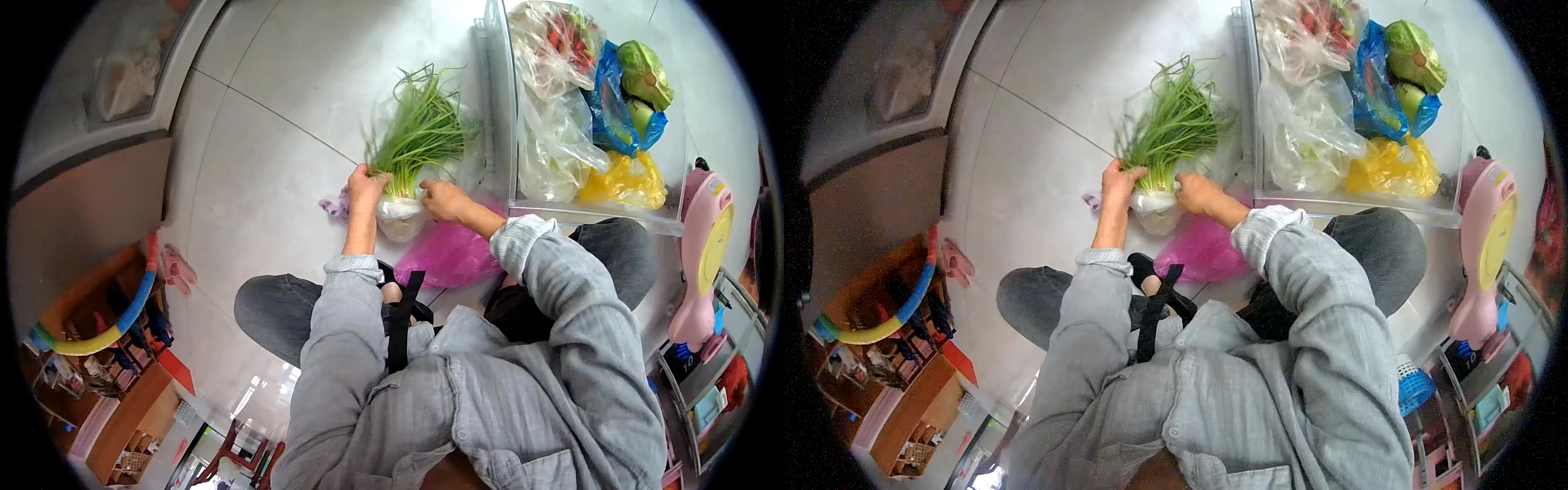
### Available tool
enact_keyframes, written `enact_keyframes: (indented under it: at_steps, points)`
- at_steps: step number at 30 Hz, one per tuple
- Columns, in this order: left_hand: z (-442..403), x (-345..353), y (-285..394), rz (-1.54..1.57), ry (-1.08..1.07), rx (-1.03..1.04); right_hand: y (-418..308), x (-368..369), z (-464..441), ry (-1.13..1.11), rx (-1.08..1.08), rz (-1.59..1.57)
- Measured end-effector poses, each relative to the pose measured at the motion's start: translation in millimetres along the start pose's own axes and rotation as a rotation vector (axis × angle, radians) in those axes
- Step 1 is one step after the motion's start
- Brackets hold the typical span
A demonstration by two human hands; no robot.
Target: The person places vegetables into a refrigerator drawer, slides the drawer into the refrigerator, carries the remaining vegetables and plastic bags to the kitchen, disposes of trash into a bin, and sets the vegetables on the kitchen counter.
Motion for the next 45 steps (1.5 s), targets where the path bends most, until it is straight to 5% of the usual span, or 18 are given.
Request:
enact_keyframes:
  at_steps: [6, 9, 10, 14, 20, 25, 31, 35, 39, 45]
  points:
    - [-1.7, -8.1, 4.4, 0.435, -0.073, -0.178, -7.9, -4.6, -0.6, 0.04, 0.058, -0.06]
    - [-7.4, -0.8, -2.7, 0.222, -0.177, -0.077, -7.0, -1.5, -2.6, 0.046, 0.108, -0.096]
    - [0.7, 5.1, 1.6, 0.122, -0.066, 0.138, -5.8, -0.2, -3.5, 0.046, 0.127, -0.11]
    - [-4.6, 10.0, 2.5, -0.302, -0.079, 0.08, -4.4, 3.5, -4.6, 0.061, 0.091, -0.073]
    - [2.9, -1.5, 15.1, 0.301, -0.095, -0.11, -21.8, -1.2, 4.1, 0.147, -0.123, 0.124]
    - [-0.5, -12.8, 6.8, 0.283, -0.113, -0.12, -26.1, 5.3, 11.6, 0.058, -0.294, 0.149]
    - [11.9, -4.4, 8.4, 0.187, -0.336, -0.101, -11.1, 19.7, -17.1, 0.167, 0.312, -0.487]
    - [18.1, 1.0, 11.5, 0.231, -0.351, -0.089, -21.5, -1.0, -8.0, 0.103, 0.416, -0.834]
    - [11.0, -9.0, 12.4, 0.439, -0.143, -0.154, 16.3, 20.1, -22.5, 0.384, 0.351, -0.489]
    - [-7.9, -38.1, 21.0, 0.876, 0.123, -0.14, 19.3, -4.1, -7.2, 0.218, 0.382, -0.064]
Point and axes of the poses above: each hand's wrist, its own z-axis away from the middle knuckle, its own x-axis out of the palm, y = z × x, the point moved 1 cm from there along -z, towards the middle knuckle, and after that the axes turned 10 degrees about y, right-handed, at the moved point
